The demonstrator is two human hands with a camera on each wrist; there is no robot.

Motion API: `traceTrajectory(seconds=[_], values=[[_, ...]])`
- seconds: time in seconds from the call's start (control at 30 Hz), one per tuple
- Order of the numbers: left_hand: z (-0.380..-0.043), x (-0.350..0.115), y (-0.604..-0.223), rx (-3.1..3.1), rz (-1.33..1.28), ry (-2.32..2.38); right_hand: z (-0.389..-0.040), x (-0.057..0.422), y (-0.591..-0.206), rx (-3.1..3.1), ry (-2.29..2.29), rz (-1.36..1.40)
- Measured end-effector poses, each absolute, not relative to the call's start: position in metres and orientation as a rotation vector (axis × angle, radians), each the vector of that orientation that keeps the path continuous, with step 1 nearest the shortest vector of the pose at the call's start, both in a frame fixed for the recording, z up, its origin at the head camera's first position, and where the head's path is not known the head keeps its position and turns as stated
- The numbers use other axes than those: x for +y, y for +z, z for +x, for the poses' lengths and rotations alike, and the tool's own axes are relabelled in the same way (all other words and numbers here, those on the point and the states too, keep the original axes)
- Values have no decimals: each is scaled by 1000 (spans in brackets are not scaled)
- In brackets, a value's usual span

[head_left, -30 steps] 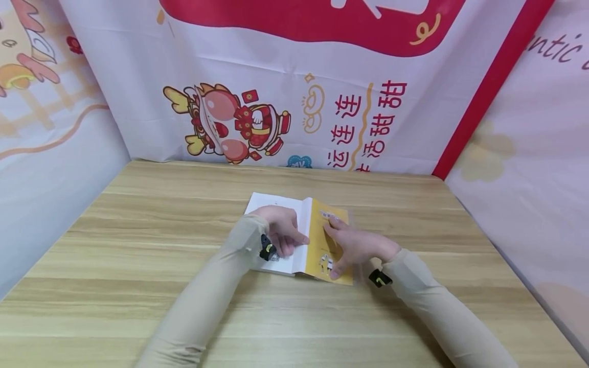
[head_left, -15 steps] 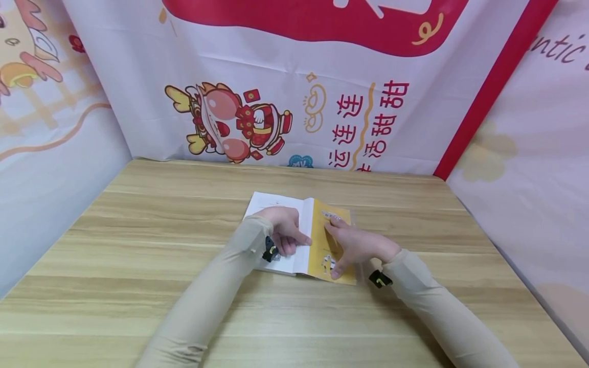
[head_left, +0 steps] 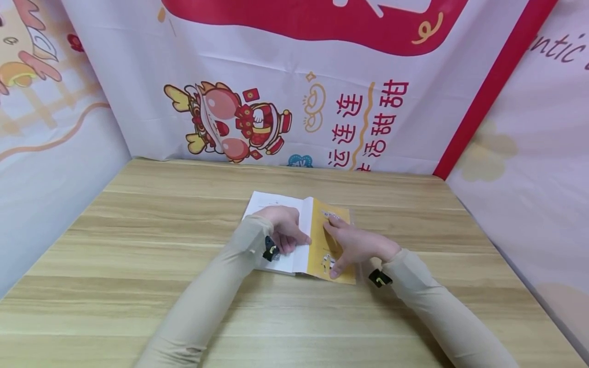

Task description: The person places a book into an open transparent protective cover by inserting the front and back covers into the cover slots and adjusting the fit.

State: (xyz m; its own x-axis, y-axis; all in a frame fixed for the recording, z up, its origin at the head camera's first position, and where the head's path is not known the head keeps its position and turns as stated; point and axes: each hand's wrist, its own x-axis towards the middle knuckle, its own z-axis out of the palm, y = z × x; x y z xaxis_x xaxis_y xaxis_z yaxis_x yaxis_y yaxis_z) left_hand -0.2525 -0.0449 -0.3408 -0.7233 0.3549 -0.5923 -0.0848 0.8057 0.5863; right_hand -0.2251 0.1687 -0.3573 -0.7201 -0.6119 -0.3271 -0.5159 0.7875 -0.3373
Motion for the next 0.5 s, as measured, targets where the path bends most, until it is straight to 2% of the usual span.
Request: traceTrajectory(seconds=[0.5], values=[[-264,-53,-348,2095,134,1019,-230,177,-357,2520,-378,-963]])
